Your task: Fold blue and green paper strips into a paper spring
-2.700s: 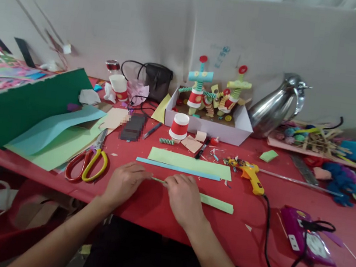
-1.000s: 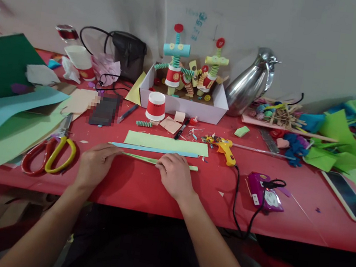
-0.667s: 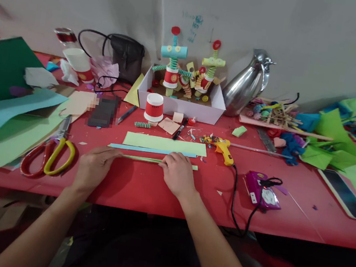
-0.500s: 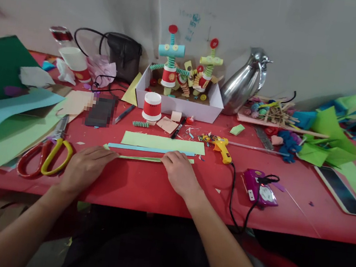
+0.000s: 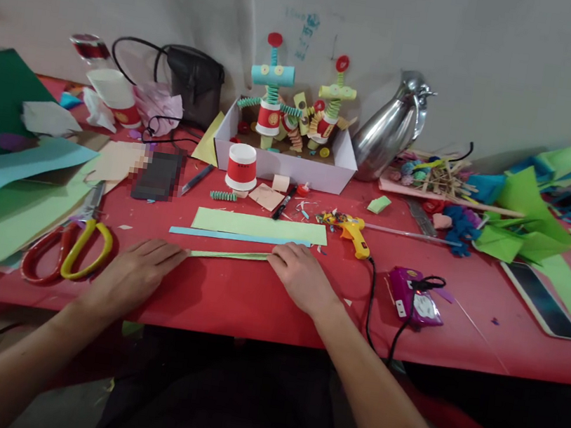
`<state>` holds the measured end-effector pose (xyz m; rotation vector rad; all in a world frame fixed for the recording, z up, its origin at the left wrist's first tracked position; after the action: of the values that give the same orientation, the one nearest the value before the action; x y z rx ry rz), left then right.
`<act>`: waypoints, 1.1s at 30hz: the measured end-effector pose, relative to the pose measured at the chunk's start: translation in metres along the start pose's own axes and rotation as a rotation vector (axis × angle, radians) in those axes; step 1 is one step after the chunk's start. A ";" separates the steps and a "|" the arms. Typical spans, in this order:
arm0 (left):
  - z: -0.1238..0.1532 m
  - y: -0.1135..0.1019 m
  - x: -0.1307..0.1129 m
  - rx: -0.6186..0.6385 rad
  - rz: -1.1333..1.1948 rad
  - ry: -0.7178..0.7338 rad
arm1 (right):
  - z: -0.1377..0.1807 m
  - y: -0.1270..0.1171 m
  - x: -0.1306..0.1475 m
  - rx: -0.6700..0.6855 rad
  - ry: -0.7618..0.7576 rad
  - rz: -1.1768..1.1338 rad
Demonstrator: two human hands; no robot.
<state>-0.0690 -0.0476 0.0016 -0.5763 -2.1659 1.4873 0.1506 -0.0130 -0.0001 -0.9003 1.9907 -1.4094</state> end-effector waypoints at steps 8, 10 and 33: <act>0.000 0.003 -0.003 0.087 -0.017 0.030 | 0.004 -0.005 0.007 -0.123 -0.100 0.093; -0.002 0.003 -0.003 0.106 0.019 0.038 | 0.005 -0.004 0.008 -0.137 -0.090 0.086; -0.101 0.041 -0.066 0.106 0.518 0.047 | 0.028 -0.002 -0.027 -0.092 0.178 -0.117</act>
<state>0.0461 0.0048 -0.0134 -1.1868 -1.9729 1.8062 0.1891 -0.0096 -0.0056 -0.9752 2.1818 -1.5195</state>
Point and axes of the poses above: each hand's wrist, its own z-axis away from the middle knuckle, its own y-axis out of the palm, x = y × z, the point moved 8 cm from there along -z, towards the middle knuckle, and after that the axes turned 1 degree about -y, right-handed, at the moved point
